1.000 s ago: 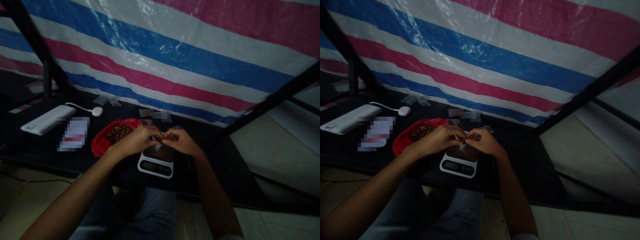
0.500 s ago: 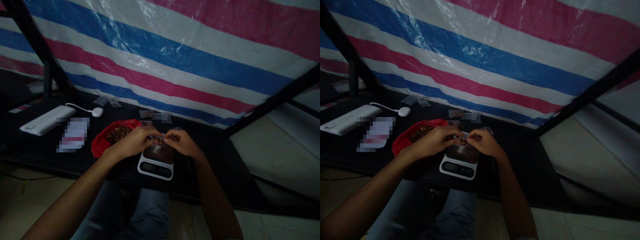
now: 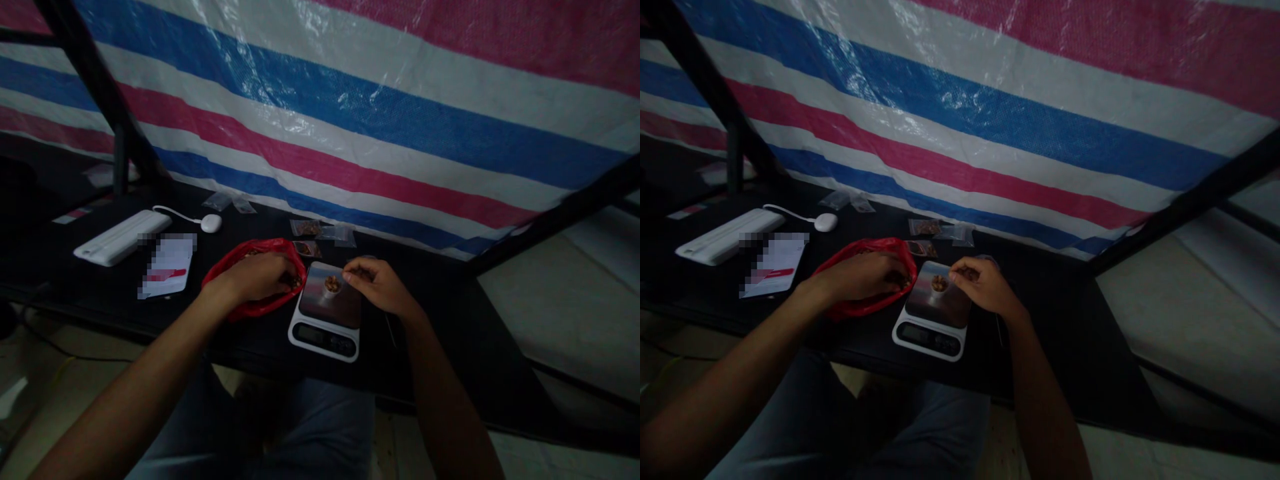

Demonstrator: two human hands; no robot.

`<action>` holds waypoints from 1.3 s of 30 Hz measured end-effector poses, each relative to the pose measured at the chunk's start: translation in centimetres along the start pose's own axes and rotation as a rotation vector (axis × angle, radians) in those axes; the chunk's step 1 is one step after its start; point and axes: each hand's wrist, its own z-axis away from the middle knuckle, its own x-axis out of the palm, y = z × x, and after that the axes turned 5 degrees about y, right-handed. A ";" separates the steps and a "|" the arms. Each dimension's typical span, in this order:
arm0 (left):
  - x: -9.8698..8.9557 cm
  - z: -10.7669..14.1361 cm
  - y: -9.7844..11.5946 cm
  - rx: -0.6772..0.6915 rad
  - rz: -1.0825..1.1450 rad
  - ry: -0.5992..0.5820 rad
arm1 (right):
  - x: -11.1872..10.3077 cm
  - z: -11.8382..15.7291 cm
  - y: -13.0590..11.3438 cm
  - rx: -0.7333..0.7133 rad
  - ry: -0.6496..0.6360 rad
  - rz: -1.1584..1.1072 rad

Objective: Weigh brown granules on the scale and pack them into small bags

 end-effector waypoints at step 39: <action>0.6 -2.9 4.9 0.222 0.428 0.298 | 0.1 0.2 0.4 0.081 0.008 -0.304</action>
